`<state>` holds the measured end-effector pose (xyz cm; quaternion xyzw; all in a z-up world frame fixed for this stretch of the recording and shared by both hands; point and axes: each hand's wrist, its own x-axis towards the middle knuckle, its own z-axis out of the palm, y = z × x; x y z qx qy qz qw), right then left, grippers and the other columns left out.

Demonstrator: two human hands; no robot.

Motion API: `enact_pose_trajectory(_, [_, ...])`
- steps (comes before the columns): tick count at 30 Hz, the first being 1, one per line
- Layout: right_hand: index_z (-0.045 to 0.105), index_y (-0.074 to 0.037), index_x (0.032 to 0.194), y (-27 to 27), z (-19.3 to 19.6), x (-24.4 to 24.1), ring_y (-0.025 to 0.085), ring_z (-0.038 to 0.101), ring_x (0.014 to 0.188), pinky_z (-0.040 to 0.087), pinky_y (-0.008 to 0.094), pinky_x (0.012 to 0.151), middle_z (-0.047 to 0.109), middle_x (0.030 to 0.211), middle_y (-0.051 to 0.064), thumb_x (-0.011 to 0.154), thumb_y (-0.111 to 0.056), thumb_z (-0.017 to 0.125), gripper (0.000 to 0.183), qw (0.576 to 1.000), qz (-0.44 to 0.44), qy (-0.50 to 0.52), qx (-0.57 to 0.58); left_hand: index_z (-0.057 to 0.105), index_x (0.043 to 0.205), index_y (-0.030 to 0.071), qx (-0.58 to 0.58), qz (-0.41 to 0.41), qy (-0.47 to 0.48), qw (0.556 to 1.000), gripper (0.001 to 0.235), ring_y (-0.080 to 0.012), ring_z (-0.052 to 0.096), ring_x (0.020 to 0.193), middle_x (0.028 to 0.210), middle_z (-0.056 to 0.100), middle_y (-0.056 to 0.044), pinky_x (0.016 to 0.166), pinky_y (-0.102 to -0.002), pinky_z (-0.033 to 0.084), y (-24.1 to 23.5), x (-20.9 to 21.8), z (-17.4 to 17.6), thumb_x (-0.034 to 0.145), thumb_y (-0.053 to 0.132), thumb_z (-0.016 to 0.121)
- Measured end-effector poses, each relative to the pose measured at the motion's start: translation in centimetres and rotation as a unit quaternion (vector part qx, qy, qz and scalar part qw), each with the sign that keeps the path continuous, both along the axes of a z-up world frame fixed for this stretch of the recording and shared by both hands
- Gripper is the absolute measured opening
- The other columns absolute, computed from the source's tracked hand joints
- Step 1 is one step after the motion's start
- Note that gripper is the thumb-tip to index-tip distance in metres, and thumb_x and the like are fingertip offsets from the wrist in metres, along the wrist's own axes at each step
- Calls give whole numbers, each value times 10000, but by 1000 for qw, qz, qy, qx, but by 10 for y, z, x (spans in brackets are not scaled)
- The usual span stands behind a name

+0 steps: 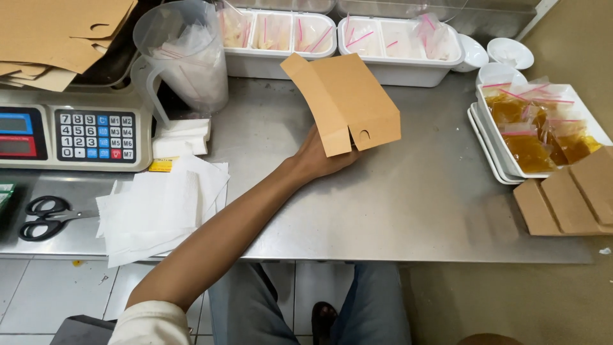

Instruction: The person folds a flat cardboard box blank on a metal table, tucking flaps and securing edges to form a small rectangular box. The person then places the finished box on the table.

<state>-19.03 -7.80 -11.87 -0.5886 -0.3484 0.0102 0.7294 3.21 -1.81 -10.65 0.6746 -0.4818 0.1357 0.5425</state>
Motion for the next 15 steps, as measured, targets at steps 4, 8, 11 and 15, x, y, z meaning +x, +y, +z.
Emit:
enact_pose_trajectory(4, [555, -187, 1018, -79, -87, -19, 439, 721, 1068, 667, 498, 929, 618, 1227, 239, 1170, -349, 531, 224, 999, -28, -24, -14, 565, 871, 131, -17, -11, 12, 1000, 185, -187, 544, 506, 645, 558, -64, 460, -312, 364, 2, -4, 7, 804, 178, 731])
enact_pose_trajectory(8, [563, -203, 1050, -165, -144, -85, 428, 734, 1068, 683, 485, 923, 623, 1243, 228, 1165, -336, 525, 180, 997, -56, -45, -29, 552, 905, 81, -7, -13, -9, 1000, 181, -218, 504, 455, 634, 545, -82, 466, -330, 374, 4, -2, 5, 824, 162, 692])
enact_pose_trajectory(11, [569, -215, 1075, -221, -173, -146, 420, 743, 1068, 695, 475, 919, 627, 1255, 220, 1162, -326, 521, 149, 994, -76, -62, -40, 555, 909, 59, -7, -10, -25, 1000, 164, -232, 498, 459, 637, 555, -115, 513, -356, 413, 7, -5, 11, 838, 146, 674])
enact_pose_trajectory(15, [577, -231, 1107, -273, -173, -207, 409, 755, 1069, 710, 462, 913, 632, 1270, 209, 1158, -312, 515, 114, 989, -107, -86, -54, 568, 940, 52, -7, -12, -27, 1000, 184, -235, 539, 499, 666, 563, -119, 554, -359, 451, 4, -2, 6, 856, 165, 686])
